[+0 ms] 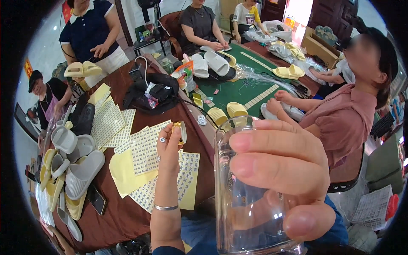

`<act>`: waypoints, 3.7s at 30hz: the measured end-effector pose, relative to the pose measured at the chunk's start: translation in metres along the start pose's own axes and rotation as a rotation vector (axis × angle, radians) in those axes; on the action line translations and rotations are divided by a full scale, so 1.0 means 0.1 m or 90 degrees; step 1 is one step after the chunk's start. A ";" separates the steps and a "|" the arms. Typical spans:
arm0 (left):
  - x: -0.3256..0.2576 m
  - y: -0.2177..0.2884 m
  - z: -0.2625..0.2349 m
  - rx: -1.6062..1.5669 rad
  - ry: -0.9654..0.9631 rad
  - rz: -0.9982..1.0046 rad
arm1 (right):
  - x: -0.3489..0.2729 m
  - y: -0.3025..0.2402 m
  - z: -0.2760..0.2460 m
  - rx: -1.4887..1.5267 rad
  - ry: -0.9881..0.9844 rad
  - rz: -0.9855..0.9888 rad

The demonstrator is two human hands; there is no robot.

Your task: The recorder is applying numerical size stickers to the footbeds of several pairs of slippers.

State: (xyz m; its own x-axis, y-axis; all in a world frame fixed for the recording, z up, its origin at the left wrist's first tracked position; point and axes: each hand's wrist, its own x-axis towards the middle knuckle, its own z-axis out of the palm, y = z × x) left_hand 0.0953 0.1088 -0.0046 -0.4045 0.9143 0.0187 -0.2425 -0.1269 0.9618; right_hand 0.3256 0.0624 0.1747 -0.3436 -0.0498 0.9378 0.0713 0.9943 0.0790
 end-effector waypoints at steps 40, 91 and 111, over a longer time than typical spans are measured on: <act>-0.02 -0.06 -0.13 0.011 -0.010 0.023 | 0.33 -0.23 0.07 -0.058 0.049 -0.037; -0.43 0.52 0.08 0.340 -0.168 0.382 | -1.29 0.57 1.02 -0.015 -0.210 0.337; -0.47 0.39 0.12 0.138 -0.167 0.338 | -1.24 0.51 1.06 -0.007 -0.220 0.350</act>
State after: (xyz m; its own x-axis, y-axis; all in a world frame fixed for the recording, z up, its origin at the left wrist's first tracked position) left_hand 0.1152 0.0657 0.0352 -0.1848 0.8156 0.5483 0.1272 -0.5334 0.8363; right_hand 0.2725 0.1293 0.0269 -0.5357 0.5011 0.6796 0.3319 0.8651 -0.3762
